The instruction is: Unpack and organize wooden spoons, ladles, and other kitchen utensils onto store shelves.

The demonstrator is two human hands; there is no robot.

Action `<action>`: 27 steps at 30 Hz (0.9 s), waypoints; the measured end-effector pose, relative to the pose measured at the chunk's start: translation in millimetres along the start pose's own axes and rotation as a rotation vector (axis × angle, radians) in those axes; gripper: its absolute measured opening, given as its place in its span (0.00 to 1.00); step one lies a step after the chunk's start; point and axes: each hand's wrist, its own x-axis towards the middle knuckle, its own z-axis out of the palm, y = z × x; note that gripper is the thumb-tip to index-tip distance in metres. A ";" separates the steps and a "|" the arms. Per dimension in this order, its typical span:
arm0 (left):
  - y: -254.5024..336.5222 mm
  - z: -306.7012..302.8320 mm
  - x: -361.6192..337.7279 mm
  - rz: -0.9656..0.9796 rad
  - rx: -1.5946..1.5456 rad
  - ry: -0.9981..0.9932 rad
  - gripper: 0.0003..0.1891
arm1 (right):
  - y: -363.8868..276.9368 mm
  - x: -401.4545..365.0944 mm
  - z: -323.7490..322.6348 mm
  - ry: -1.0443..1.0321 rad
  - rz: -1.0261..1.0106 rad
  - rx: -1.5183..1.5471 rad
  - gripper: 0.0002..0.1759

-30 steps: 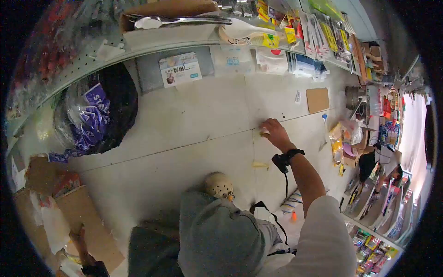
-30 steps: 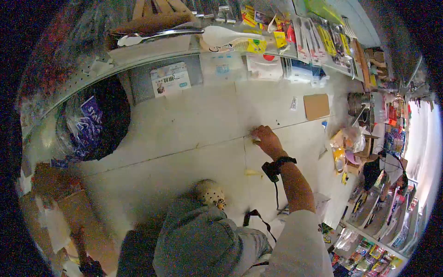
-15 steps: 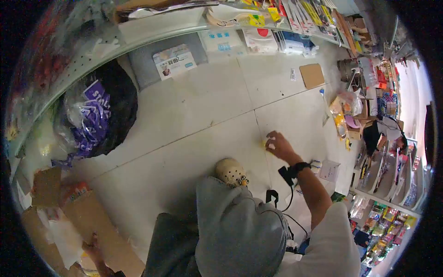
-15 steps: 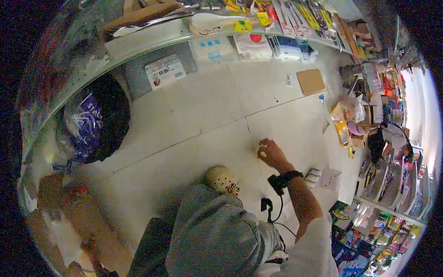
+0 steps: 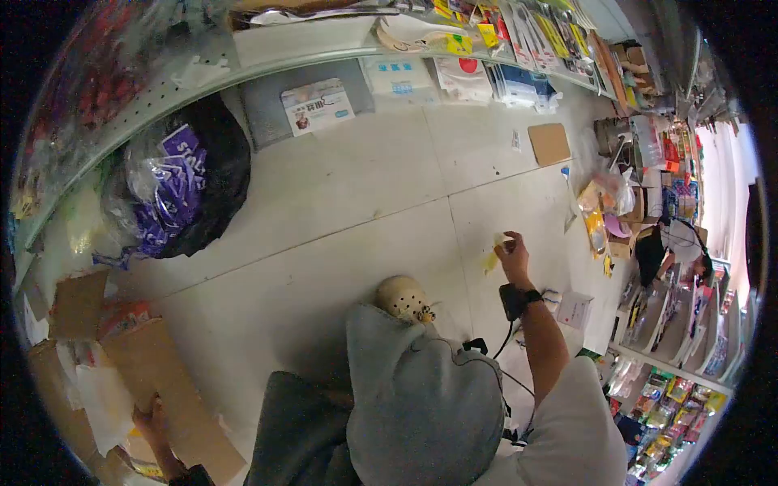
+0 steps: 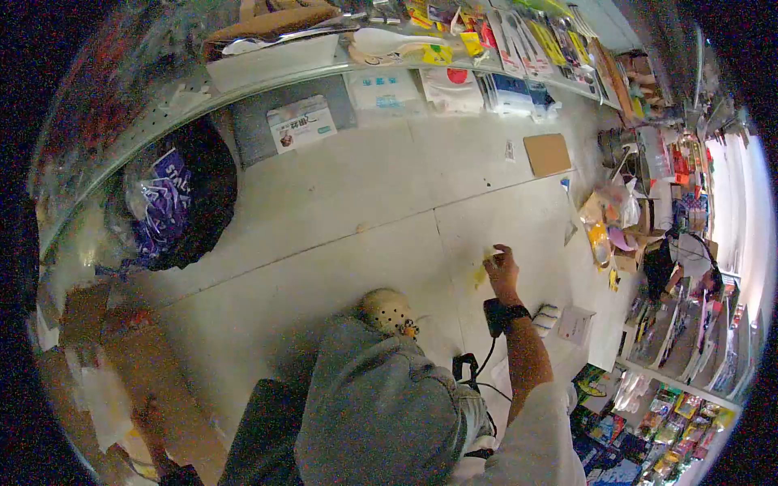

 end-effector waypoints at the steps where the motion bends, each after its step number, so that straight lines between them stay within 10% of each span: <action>1: -14.8 -5.1 4.0 0.038 0.013 -0.018 0.30 | 7.8 0.8 -4.2 0.000 0.006 0.003 0.29; 6: -42.8 -16.9 6.3 -0.263 -0.495 -0.050 0.29 | 75.1 3.1 -9.5 -0.175 0.211 0.135 0.39; 11: -98.8 -35.7 17.5 0.101 0.381 -0.010 0.29 | 66.8 -24.3 4.9 -0.329 0.321 0.199 0.39; 15: -49.9 -21.7 7.2 -0.038 0.407 -0.141 0.31 | 52.9 -24.7 18.1 -0.262 0.108 -0.302 0.31; 17: -45.6 -6.8 -3.1 -0.158 -0.078 -0.013 0.31 | 58.2 -19.5 18.2 -0.290 0.061 -0.318 0.29; 27: 70.2 26.7 -26.8 -0.164 -0.139 -0.052 0.30 | 6.2 -10.7 19.0 -0.376 -0.271 -0.514 0.20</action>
